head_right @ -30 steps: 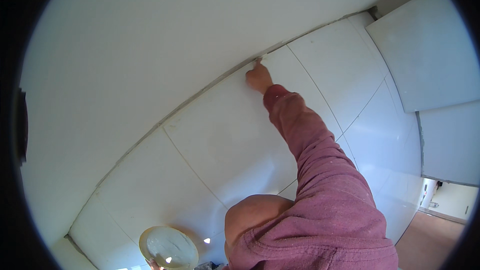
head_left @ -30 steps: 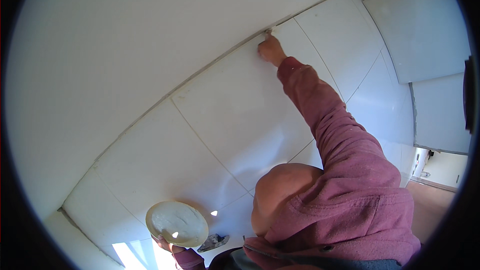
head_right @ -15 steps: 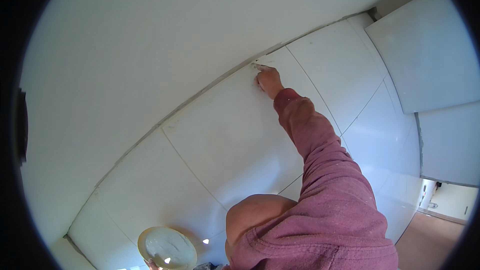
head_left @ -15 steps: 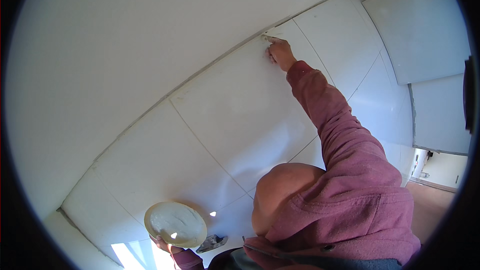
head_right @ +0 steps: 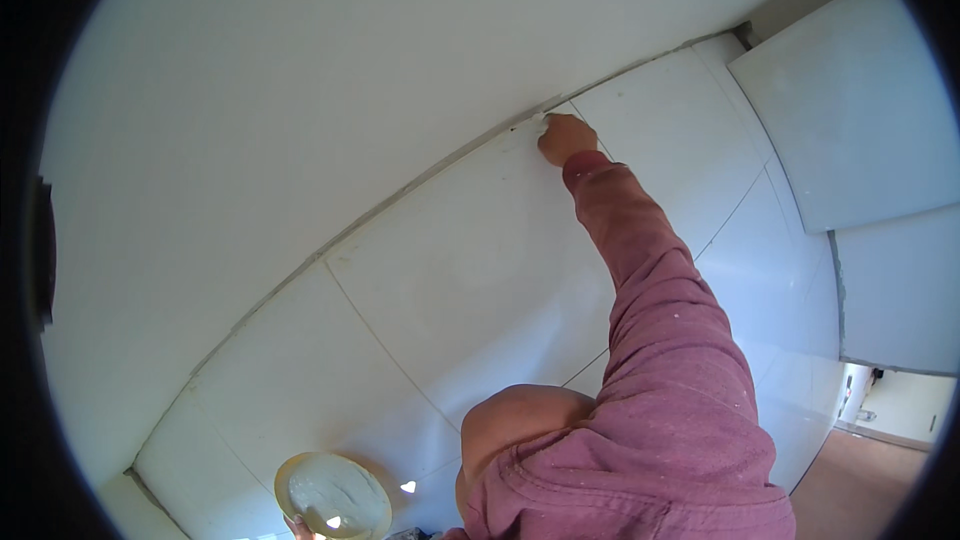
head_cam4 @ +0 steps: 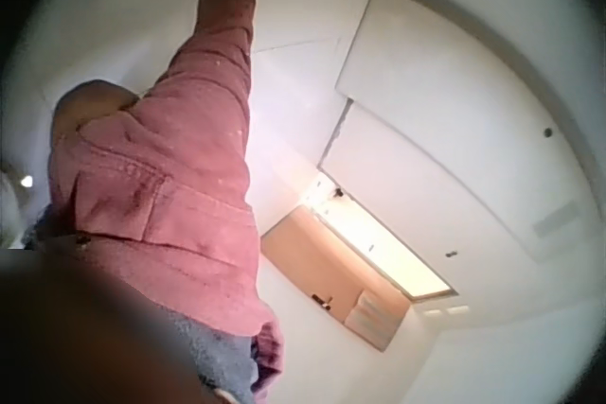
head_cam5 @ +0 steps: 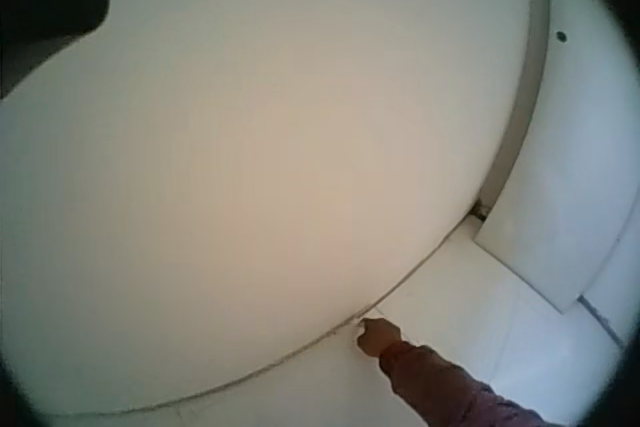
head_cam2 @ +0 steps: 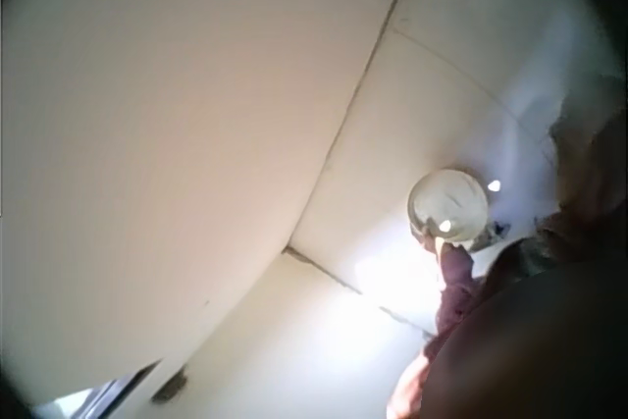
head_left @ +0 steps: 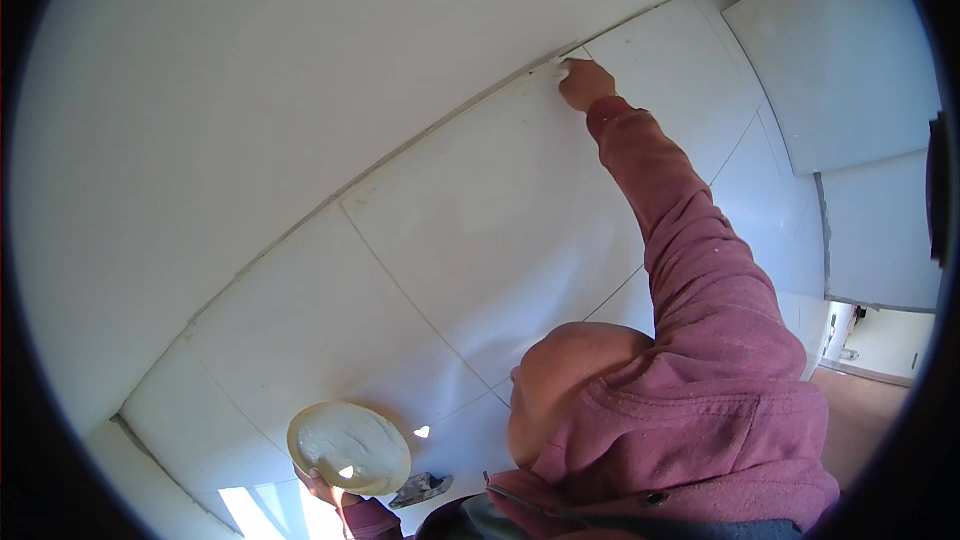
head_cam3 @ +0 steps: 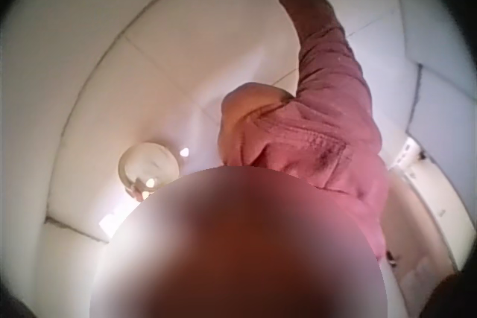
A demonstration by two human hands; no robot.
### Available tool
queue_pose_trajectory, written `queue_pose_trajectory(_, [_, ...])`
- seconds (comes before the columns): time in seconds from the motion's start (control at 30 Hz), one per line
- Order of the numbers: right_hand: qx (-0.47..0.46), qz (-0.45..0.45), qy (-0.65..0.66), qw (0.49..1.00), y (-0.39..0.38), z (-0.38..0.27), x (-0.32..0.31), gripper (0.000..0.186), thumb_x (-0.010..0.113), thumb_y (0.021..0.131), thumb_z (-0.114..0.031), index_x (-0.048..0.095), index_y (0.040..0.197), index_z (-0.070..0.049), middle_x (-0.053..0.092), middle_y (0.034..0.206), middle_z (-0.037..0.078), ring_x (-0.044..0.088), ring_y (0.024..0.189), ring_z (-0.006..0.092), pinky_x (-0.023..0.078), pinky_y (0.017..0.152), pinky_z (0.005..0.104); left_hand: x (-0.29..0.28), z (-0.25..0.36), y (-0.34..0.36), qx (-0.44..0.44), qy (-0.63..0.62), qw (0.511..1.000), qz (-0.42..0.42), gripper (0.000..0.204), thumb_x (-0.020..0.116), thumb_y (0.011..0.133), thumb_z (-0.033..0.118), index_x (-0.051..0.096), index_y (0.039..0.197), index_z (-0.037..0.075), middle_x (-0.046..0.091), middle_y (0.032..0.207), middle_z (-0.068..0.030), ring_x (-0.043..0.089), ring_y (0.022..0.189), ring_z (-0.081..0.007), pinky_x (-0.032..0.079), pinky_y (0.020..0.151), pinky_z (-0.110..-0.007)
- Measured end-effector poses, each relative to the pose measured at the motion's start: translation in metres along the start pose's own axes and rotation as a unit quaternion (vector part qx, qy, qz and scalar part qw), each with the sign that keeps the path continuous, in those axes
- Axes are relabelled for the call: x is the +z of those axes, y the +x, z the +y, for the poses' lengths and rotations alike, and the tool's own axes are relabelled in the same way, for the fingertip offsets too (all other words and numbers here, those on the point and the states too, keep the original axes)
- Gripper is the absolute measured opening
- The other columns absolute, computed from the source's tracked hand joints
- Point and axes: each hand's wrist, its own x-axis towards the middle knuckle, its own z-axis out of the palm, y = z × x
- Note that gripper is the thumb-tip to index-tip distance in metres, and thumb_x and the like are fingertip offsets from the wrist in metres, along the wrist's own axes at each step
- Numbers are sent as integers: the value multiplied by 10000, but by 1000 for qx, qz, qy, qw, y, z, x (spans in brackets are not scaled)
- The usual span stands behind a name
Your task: Applying grout to the joints of floor tiles using a spreader.
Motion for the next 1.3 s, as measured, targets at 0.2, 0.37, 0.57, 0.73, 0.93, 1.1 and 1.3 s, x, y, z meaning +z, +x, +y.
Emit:
queue_pose_trajectory(0.2, [55, -73, 313, 945, 9, 1, 36, 492, 509, 687, -107, 495, 1175, -44, 593, 856, 246, 571, 784, 329, 460, 703, 403, -1, 3, -1, 1, 11, 1000, -3, 578, 469, 835, 358, 368, 1221, -60, 446, 1166, -230, 488, 1023, -312, 451, 849, -435])
queue_pose_trajectory(0.37, [-84, -1, 25, 996, -6, -56, 48, 571, 467, 687, -106, 413, 1248, -15, 589, 854, 264, 580, 812, 351, 465, 700, 415, 0, 5, 0, 4, 9, 1000, -3, 582, 473, 831, 361, 367, 1223, -57, 447, 1165, -227, 489, 1023, -309, 450, 849, -433])
queue_pose_trajectory(0.57, [-6, -55, 94, 994, -48, -59, 13, 623, 428, 696, -146, 322, 1276, 54, 574, 973, 258, 558, 934, 359, 441, 812, 405, 1, 4, 0, 3, 10, 1000, -2, 588, 477, 828, 366, 366, 1225, -53, 449, 1163, -224, 490, 1022, -307, 450, 848, -430])
queue_pose_trajectory(0.73, [17, 53, 183, 982, -25, -39, 12, 505, 439, 689, -144, 479, 1171, 3, 594, 945, 219, 572, 896, 346, 455, 781, 416, 3, 4, 0, 1, 11, 1000, -6, 592, 480, 824, 370, 366, 1226, -49, 450, 1162, -221, 491, 1022, -305, 450, 848, -428])
queue_pose_trajectory(0.93, [16, 87, 51, 995, -22, -11, 0, 377, 462, 699, -138, 560, 1063, -128, 603, 918, 144, 576, 873, 314, 463, 737, 416, 5, 7, 4, 4, 12, 1000, -10, 597, 484, 821, 374, 365, 1228, -45, 452, 1160, -218, 492, 1021, -302, 449, 847, -425])
queue_pose_trajectory(1.1, [95, 69, -103, 988, -30, 8, 12, 570, 452, 745, -110, 387, 1294, -251, 493, 1080, 139, 498, 1030, 289, 425, 809, 415, 5, 6, 4, -5, 13, 1000, -15, 602, 488, 817, 378, 364, 1230, -42, 454, 1159, -215, 493, 1020, -300, 449, 847, -423])
queue_pose_trajectory(1.3, [28, 74, -86, 993, -39, -35, 41, 570, 446, 757, -99, 376, 1304, -245, 446, 1062, 139, 477, 1011, 295, 396, 819, 419, 6, 8, 3, -5, 14, 1000, -19, 607, 492, 814, 383, 364, 1232, -38, 455, 1157, -212, 494, 1020, -298, 449, 846, -421])
